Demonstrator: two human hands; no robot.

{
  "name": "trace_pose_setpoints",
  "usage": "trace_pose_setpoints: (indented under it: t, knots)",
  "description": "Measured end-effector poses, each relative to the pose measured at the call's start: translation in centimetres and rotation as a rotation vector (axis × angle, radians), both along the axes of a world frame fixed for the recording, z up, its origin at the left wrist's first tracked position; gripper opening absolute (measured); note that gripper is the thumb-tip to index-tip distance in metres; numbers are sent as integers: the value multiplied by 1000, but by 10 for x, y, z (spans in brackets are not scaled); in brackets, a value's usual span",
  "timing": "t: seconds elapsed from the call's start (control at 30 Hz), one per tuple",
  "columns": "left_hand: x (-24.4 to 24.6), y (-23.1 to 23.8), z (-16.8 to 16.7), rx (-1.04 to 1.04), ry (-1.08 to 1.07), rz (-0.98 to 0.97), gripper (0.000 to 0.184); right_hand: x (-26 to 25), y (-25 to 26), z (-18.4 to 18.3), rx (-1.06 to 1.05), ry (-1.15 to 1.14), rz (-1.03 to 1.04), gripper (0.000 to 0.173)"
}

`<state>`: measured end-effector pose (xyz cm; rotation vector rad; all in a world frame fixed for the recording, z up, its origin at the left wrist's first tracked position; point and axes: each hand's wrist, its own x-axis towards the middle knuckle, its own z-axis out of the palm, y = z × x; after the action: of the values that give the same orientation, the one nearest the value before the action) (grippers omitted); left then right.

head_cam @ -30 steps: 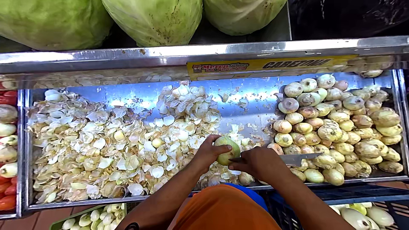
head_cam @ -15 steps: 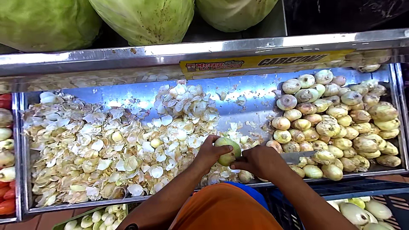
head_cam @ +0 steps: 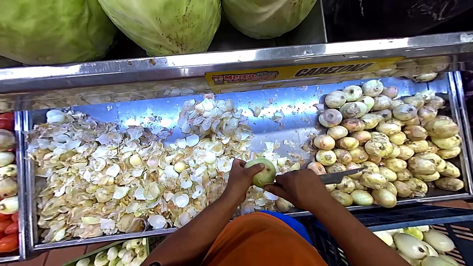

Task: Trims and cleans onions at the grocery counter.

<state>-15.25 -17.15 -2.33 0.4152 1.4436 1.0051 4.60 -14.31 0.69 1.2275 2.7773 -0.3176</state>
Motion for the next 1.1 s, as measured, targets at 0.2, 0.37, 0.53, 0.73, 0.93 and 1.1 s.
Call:
trace_pose_setpoints:
  t: [0.2, 0.37, 0.53, 0.73, 0.93, 1.1]
  knots:
    - [-8, 14, -5, -12, -196, 106, 45, -12, -24, -11, -323, -177, 66, 76]
    - [-24, 20, 10, 61, -215, -56, 39, 6, -11, -9, -359, 27, -189, 52]
    - [-26, 15, 9, 103, -129, -237, 36, 18, 16, 9, -200, 52, -228, 63]
    - [-19, 14, 4, 71, -15, -297, 35, 2, 14, 6, -43, 64, -14, 73]
    - [-13, 17, -16, -26, -198, -103, 37, -3, -4, -1, -203, -103, 46, 80]
    - [-12, 18, -23, -70, -332, -12, 37, -5, -7, -12, -352, -294, 52, 84]
